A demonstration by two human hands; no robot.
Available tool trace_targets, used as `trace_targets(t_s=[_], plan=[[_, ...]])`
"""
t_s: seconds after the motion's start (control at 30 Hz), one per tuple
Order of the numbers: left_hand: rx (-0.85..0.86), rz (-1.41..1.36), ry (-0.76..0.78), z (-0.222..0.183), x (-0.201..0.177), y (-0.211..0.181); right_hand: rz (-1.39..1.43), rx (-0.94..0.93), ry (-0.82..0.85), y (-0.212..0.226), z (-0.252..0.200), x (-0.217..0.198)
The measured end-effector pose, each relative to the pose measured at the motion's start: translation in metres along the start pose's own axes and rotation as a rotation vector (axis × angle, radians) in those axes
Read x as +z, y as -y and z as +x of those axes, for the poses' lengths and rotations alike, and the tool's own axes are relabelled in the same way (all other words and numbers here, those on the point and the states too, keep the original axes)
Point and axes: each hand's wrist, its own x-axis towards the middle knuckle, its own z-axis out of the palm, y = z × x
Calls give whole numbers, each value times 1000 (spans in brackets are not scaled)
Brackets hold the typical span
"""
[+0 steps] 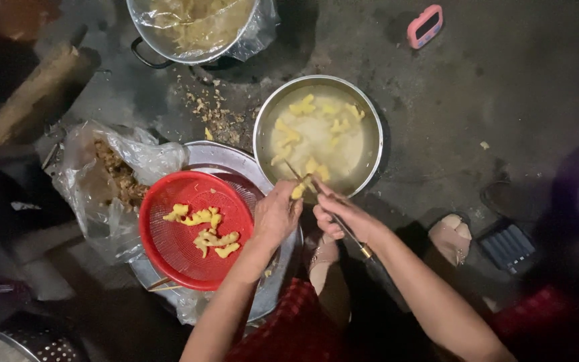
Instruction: Peeling and trimming ginger roots with a knife and sorting them into a strainer.
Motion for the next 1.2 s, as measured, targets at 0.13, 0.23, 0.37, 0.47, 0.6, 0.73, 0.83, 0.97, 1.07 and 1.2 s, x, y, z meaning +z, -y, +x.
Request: trace_targets(t_s=[0.13,0.23,0.37,0.47,0.6,0.73,0.83,0.97,1.07,1.2], plan=[[-31,-84,9,0,-20,-13,327,228,179,-8,10,-45],[13,-203,-100,-2,-24,-12,345,163,145,35,3,-37],[-336,-895,-70,5,-29,-27,-57,8,-244,39,19,-32],[-514,-1047,-99,20,-21,-27,-185,91,-483,20,56,-57],[-644,-1079,-156,28,-20,-30,-169,289,-524,9,78,-70],[-702,-1188,-75,32,-26,-31,-294,270,-476,35,67,-54],[-700,-1385,7,34,-15,-17,-311,187,-400,92,14,16],[-593,-1580,130,31,-12,-16,-91,121,-214,49,6,-12],[-474,-1678,170,25,3,-14,145,174,-28,26,-1,-23],[-357,-1700,142,14,-3,-22,65,56,-80,39,-19,-5]])
